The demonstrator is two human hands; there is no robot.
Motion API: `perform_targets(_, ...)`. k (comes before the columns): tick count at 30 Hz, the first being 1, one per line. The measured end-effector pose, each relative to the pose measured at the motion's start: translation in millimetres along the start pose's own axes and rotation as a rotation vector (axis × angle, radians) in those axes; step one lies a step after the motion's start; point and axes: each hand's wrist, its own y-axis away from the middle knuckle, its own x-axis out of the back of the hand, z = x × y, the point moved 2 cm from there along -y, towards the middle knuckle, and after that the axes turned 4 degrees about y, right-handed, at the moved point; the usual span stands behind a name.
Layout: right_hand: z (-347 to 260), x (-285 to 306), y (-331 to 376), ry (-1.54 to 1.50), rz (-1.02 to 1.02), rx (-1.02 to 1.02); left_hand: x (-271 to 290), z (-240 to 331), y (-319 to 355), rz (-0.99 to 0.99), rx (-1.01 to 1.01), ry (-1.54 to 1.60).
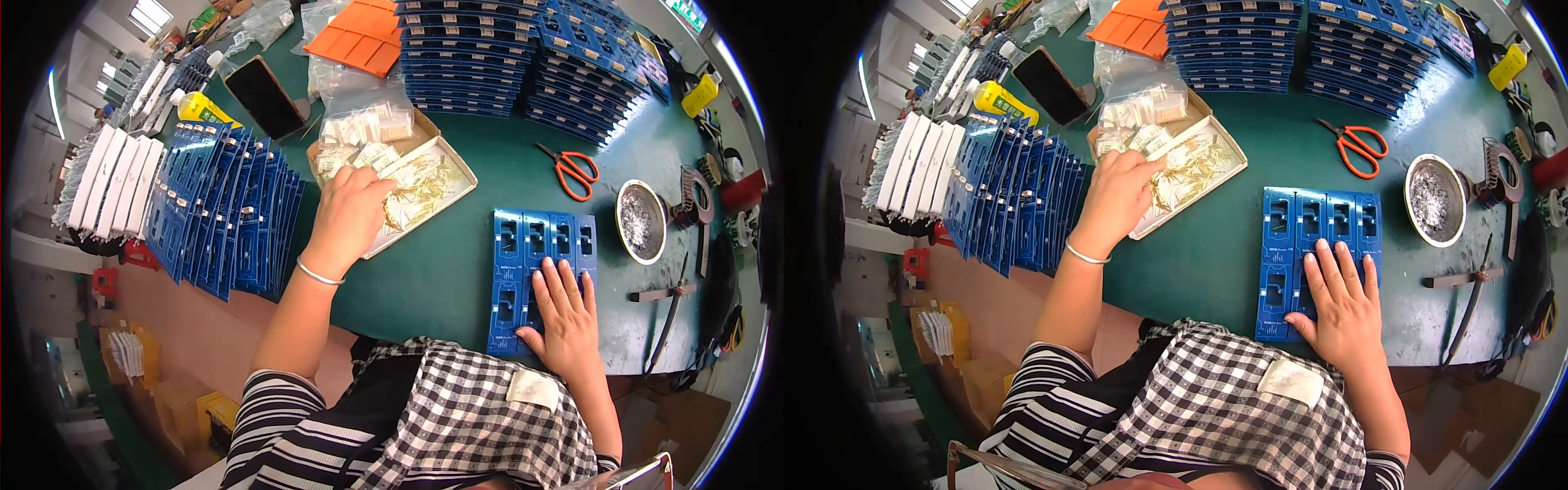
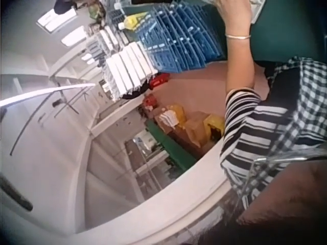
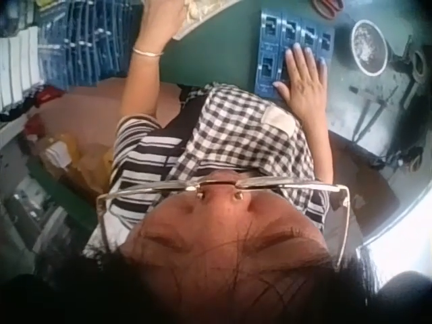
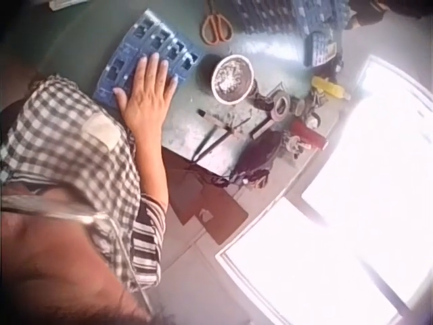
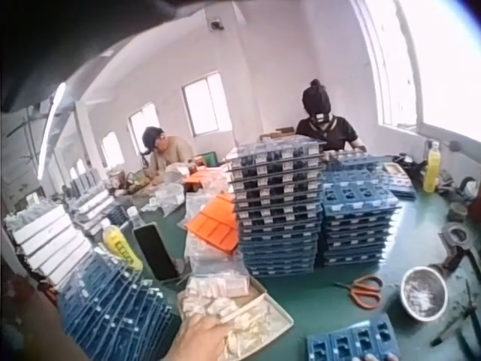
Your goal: The person inserts small metal components into blue plastic housings by hand at an assembly workbench.
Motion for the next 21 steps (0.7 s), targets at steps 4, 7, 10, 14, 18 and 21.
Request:
perform_targets(4,-0.1,9.6,1.8,-0.012,-0.039,-0.016,9.0,-1.2,0.0,-0.161,0.03,0.041)
perform_targets(7,12.4,15.2,-4.2,-0.035,-0.034,0.069,11.6,-2.3,7.0,-0.192,-0.049,0.117)
perform_targets(10,24.8,12.6,-5.2,-0.032,-0.042,0.123,8.6,0.8,6.0,-0.233,-0.073,0.118)
perform_targets(14,21.0,11.6,-1.0,-0.016,-0.036,0.114,1.9,-6.3,4.0,-0.235,-0.102,0.091)
perform_targets(18,12.8,18.4,2.2,-0.051,-0.035,0.096,5.7,-7.3,0.4,-0.205,-0.187,0.116)
perform_targets(21,18.3,15.9,-0.6,-0.05,-0.032,0.098,-4.1,-6.3,-4.3,-0.186,-0.206,0.116)
